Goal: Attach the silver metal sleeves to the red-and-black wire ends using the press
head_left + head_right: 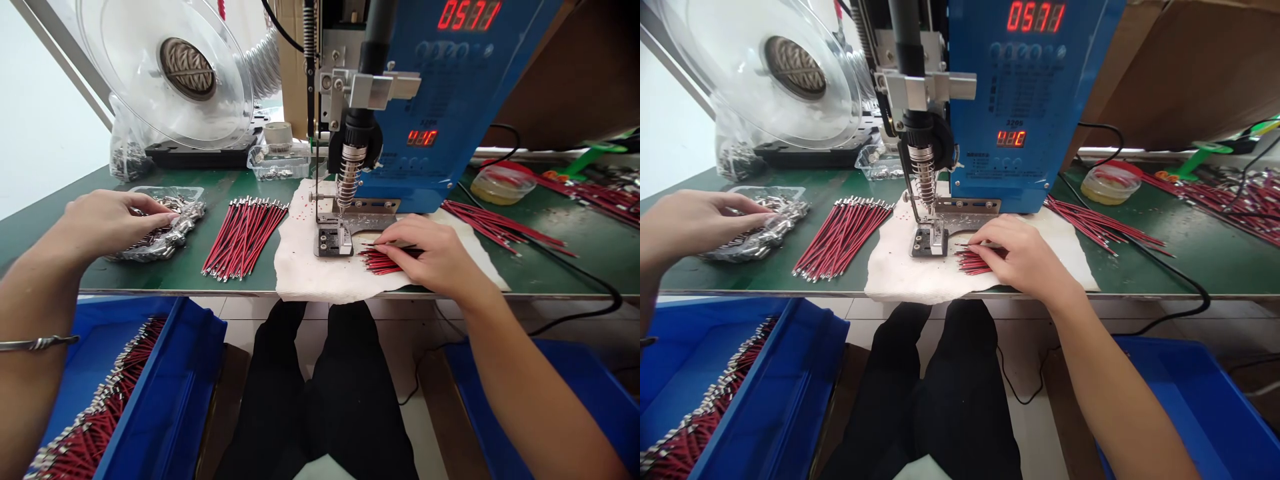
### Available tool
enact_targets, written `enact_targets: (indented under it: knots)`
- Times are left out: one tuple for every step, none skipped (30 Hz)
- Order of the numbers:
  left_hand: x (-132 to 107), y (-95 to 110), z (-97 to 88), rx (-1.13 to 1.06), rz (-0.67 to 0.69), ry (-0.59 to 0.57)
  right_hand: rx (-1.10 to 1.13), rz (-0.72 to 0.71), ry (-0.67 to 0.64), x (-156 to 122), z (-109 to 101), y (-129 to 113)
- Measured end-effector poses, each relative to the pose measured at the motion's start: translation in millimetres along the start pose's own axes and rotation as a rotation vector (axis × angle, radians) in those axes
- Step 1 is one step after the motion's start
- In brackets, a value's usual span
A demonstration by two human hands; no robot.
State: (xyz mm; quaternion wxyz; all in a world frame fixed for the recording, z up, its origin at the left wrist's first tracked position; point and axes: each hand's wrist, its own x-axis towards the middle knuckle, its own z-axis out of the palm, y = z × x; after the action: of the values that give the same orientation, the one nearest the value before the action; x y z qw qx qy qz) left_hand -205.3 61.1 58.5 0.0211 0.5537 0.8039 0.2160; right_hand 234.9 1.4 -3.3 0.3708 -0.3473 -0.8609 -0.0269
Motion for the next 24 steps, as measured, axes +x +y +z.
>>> enact_targets:
  knots:
    - [0.9,-0.4,0.2,0.002,-0.004,0.001,-0.001,0.001,0.000,0.0,0.1,-0.1]
    - [1.8,-1.0,0.4,0.002,-0.003,0.003,-0.002,0.002,0.003,-0.1,0.3,-0.2]
    - [2.7,-1.5,0.5,0.003,-0.002,0.003,-0.002,0.000,0.001,-0.1,0.3,-0.3]
    - [3.6,-1.9,0.5,0.004,-0.004,-0.002,-0.002,0.001,0.000,-0.1,0.4,-0.3]
    - [4.4,-2.1,0.3,0.009,-0.009,-0.011,-0.001,0.001,0.001,0.1,0.3,-0.4]
    - [4.9,-2.0,-0.2,0.018,-0.016,-0.027,0.000,0.001,-0.001,0.3,0.3,-0.5]
    - [5.2,-1.6,-1.0,0.030,-0.018,-0.044,0.000,0.003,-0.001,0.6,0.2,-0.5]
    - [5.0,-0.8,-2.1,0.043,-0.014,-0.064,-0.001,0.004,-0.001,0.9,0.1,-0.6]
    - [4.4,0.3,-3.5,0.055,-0.007,-0.081,-0.003,0.005,-0.003,1.2,0.0,-0.8]
    - [3.4,1.6,-5.0,0.066,0.000,-0.098,-0.004,0.005,-0.002,1.6,-0.1,-0.9]
    - [2.0,3.0,-6.6,0.077,0.007,-0.113,-0.006,0.005,0.000,1.8,-0.1,-1.1]
    - [0.4,4.2,-8.0,0.086,0.009,-0.127,-0.007,0.006,0.003,2.0,-0.1,-1.2]
    - [-1.2,5.1,-9.0,0.094,0.007,-0.137,-0.006,0.006,0.007,2.1,0.0,-1.4]
    - [-2.6,5.4,-9.5,0.100,0.005,-0.148,-0.004,0.007,0.011,2.1,0.0,-1.6]
    - [-3.7,5.1,-9.4,0.105,0.004,-0.162,-0.004,0.008,0.016,2.0,0.1,-1.8]
    - [-4.3,4.1,-8.4,0.101,0.011,-0.158,-0.004,0.007,0.019,1.9,0.1,-1.9]
    - [-4.3,2.5,-6.7,0.085,0.025,-0.135,-0.004,0.007,0.021,1.8,0.0,-2.1]
    - [-3.8,0.4,-4.5,0.062,0.043,-0.103,-0.004,0.007,0.022,1.7,-0.2,-2.2]
    - [-2.8,-1.9,-1.9,0.035,0.059,-0.065,-0.004,0.009,0.019,1.7,-0.4,-2.3]
    - [-1.7,-4.2,0.8,0.010,0.073,-0.033,-0.001,0.015,0.015,1.7,-0.6,-2.3]
    - [-0.6,-6.3,3.2,-0.009,0.084,-0.013,0.004,0.020,0.009,1.8,-0.8,-2.4]
    - [0.0,-7.9,5.1,-0.021,0.089,-0.003,0.005,0.028,0.004,1.9,-0.9,-2.5]
    - [-0.3,-8.8,6.2,-0.026,0.087,-0.004,0.005,0.035,-0.003,2.0,-1.0,-2.7]
    - [-1.9,-8.8,6.4,-0.042,0.084,0.011,0.004,0.040,-0.006,2.1,-1.0,-2.8]
